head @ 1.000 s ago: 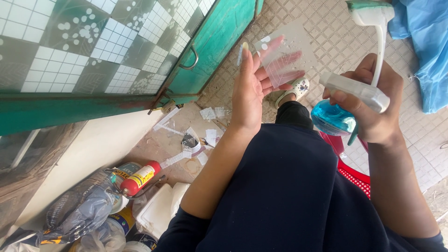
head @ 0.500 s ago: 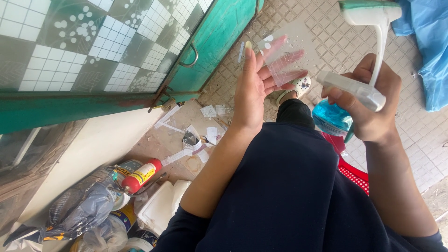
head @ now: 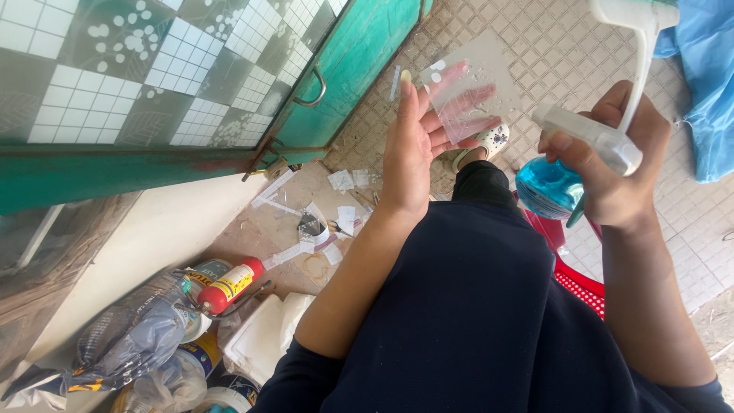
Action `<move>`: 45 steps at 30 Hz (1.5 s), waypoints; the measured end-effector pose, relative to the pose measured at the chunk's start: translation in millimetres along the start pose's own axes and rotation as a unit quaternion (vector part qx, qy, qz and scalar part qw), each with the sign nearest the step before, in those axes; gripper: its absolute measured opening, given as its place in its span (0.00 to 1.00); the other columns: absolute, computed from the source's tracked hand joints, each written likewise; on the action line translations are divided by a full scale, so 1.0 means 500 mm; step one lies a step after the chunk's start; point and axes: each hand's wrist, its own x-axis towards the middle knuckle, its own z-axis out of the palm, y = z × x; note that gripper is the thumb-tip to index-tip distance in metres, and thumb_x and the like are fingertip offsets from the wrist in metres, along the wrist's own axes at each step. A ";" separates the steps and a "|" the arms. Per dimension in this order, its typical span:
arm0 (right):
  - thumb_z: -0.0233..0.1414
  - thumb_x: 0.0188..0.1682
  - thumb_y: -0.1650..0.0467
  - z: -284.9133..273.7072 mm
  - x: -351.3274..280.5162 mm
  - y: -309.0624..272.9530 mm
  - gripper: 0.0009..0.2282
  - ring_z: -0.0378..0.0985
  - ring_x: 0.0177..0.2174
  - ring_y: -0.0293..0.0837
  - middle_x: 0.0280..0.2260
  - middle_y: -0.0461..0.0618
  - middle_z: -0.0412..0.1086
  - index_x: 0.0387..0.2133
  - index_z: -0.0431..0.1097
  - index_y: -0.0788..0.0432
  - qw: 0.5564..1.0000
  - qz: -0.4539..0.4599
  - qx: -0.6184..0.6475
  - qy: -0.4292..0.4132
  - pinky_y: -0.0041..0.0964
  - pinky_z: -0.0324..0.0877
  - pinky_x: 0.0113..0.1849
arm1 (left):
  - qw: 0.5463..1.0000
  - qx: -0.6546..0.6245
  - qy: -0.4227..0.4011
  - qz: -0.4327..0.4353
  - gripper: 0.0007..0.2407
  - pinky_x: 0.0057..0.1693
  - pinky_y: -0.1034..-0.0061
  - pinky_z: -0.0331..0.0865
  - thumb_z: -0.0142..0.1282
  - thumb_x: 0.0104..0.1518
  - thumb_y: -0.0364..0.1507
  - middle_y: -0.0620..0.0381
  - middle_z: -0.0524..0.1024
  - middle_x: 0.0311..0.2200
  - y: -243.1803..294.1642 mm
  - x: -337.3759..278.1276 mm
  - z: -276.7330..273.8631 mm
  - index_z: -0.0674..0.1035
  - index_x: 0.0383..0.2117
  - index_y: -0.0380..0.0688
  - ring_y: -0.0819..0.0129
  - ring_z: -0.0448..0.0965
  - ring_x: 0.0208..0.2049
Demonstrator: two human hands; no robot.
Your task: Applying a decorative vinyl film square to a glass door using a spray bottle and squeegee.
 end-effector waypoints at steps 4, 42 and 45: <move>0.55 0.50 0.76 0.000 0.010 0.002 0.17 0.75 0.25 0.54 0.22 0.58 0.59 0.27 0.47 0.57 0.999 -0.013 0.017 -0.026 0.39 0.68 0.26 | 1.000 0.003 0.001 0.007 0.36 0.49 0.67 0.78 0.28 0.60 0.56 0.39 0.78 0.55 0.000 -0.003 -0.007 0.68 0.66 0.40 0.46 0.85 0.48; 0.50 0.52 0.74 -0.009 0.015 0.014 0.16 0.74 0.22 0.55 0.21 0.47 0.46 0.28 0.44 0.56 0.994 -0.079 0.059 -0.042 0.42 0.74 0.27 | 0.995 -0.080 0.040 -0.043 0.25 0.50 0.62 0.74 0.41 0.65 0.50 0.47 0.82 0.44 -0.072 0.072 -0.040 0.80 0.46 0.38 0.57 0.81 0.47; 0.54 0.51 0.69 -0.016 0.010 0.017 0.16 0.79 0.26 0.54 0.23 0.51 0.58 0.31 0.47 0.56 0.995 -0.060 0.048 -0.061 0.39 0.78 0.30 | 0.990 -0.136 -0.006 -0.048 0.18 0.43 0.61 0.77 0.39 0.68 0.45 0.41 0.81 0.45 -0.090 0.097 -0.051 0.65 0.20 0.55 0.51 0.81 0.44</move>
